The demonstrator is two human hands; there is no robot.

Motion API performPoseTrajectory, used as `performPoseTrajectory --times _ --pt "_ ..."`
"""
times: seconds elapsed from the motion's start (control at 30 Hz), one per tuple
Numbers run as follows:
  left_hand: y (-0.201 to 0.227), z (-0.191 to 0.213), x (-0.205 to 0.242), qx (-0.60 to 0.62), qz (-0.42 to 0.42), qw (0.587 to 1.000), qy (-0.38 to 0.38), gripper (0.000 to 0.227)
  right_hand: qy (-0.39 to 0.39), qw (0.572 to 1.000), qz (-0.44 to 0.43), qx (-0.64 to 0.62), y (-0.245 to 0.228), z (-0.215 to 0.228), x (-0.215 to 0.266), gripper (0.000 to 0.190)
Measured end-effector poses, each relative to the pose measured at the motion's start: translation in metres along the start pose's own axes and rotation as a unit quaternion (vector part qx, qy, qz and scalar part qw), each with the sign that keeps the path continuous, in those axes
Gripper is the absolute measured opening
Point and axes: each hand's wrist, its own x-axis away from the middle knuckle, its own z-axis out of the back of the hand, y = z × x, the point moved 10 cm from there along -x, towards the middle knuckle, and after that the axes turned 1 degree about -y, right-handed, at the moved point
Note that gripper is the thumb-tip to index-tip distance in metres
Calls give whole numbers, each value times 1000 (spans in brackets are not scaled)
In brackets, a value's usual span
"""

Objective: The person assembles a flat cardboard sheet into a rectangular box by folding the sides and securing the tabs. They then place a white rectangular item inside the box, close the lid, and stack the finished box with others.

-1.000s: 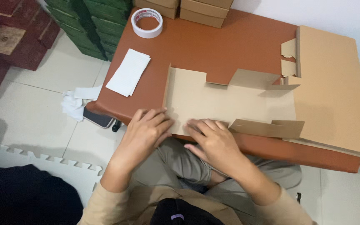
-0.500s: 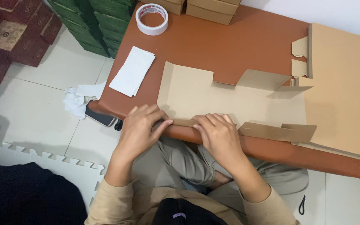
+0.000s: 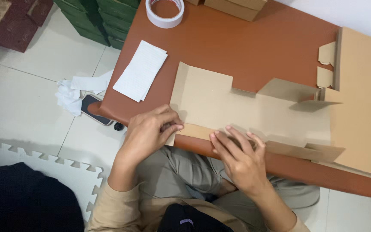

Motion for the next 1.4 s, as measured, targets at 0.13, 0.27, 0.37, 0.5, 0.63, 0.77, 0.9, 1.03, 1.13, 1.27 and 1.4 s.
performPoseTrajectory --times 0.13,0.27,0.37,0.5,0.63,0.77,0.9,1.03,1.13,1.27,1.4 --pt "-1 3 -2 14 -31 999 -5 16 -13 999 15 -35 -12 -1 -4 38" --pt "-9 -2 -3 37 -21 999 -31 14 -17 998 11 -55 -22 -16 -9 40" --pt "-12 -5 -5 40 -1 998 -51 14 -13 995 28 -91 -38 -26 -21 41" --pt "-3 7 -11 87 38 993 -74 8 54 987 48 -143 -60 -19 -50 22" --pt "8 7 -24 39 21 990 -133 6 -33 985 30 -165 -35 -27 -59 29" --pt "1 -5 -49 -105 39 973 -203 12 -117 975 -76 -172 36 -56 -84 17" --pt "4 -4 -107 -195 -24 979 -59 33 -240 897 -314 -197 109 -108 -94 66" --pt "8 -8 -114 -163 -24 983 -80 61 -281 877 -328 -209 122 -113 -102 72" --pt "2 -12 -118 -133 -20 985 -104 59 -283 895 -286 -193 136 -128 -106 57" --pt "-4 -12 -130 -101 -30 992 -69 47 -279 906 -262 -182 136 -124 -117 40" --pt "7 -6 -135 -107 -72 991 -43 36 -223 927 -231 -193 116 -88 -125 22"
